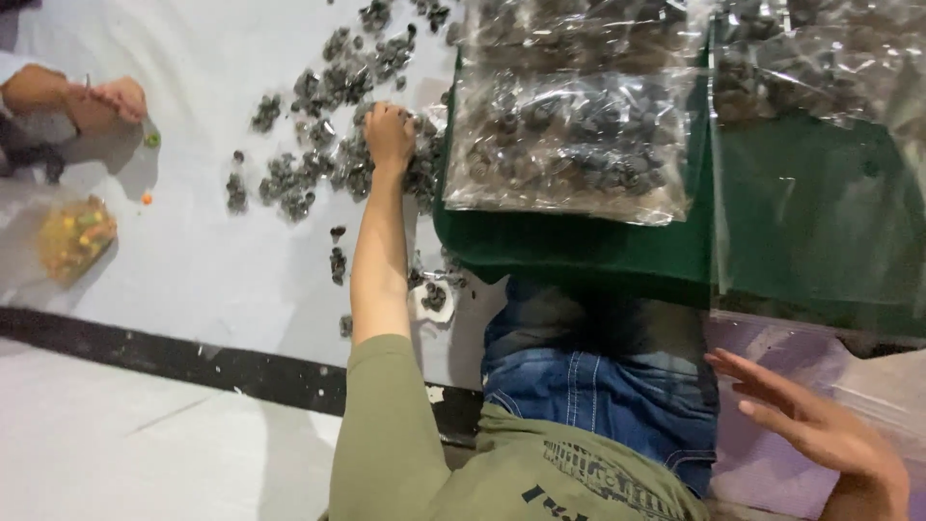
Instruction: The person picks up small black items from a pile on the floor by hand and places them into a small plastic bag. They then put the filled bag into a larger plastic bag resting on a green mat.
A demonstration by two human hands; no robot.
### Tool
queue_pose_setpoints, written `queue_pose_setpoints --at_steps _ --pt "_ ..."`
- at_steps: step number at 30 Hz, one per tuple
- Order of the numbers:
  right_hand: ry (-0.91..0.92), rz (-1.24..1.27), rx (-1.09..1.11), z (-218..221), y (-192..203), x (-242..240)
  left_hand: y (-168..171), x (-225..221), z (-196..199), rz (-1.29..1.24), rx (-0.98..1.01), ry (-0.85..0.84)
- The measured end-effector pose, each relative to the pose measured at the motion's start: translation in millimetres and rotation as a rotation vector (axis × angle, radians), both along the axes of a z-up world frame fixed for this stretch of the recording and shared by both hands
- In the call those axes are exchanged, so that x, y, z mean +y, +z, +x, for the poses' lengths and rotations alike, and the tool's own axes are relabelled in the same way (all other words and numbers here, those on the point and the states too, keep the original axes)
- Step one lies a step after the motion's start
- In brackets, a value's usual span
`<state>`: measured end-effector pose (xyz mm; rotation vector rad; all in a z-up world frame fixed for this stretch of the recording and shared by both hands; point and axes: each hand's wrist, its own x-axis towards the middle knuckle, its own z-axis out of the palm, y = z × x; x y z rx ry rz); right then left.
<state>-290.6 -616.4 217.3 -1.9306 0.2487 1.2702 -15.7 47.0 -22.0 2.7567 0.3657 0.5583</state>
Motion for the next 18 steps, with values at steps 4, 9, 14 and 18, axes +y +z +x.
queue_pose_setpoints --at_steps 4,9,14,18 --pt "-0.006 -0.001 0.020 1 7 2 5 12 -8 -0.046 -0.086 -0.075" --pt "-0.016 -0.099 0.015 1 10 6 3 31 -12 -0.147 -0.001 -0.178" --pt "-0.038 -0.185 0.087 4 26 19 28 26 -24 -0.073 0.002 -0.219" --pt "0.001 -0.207 0.074 2 22 14 42 21 -32 0.043 0.001 -0.203"
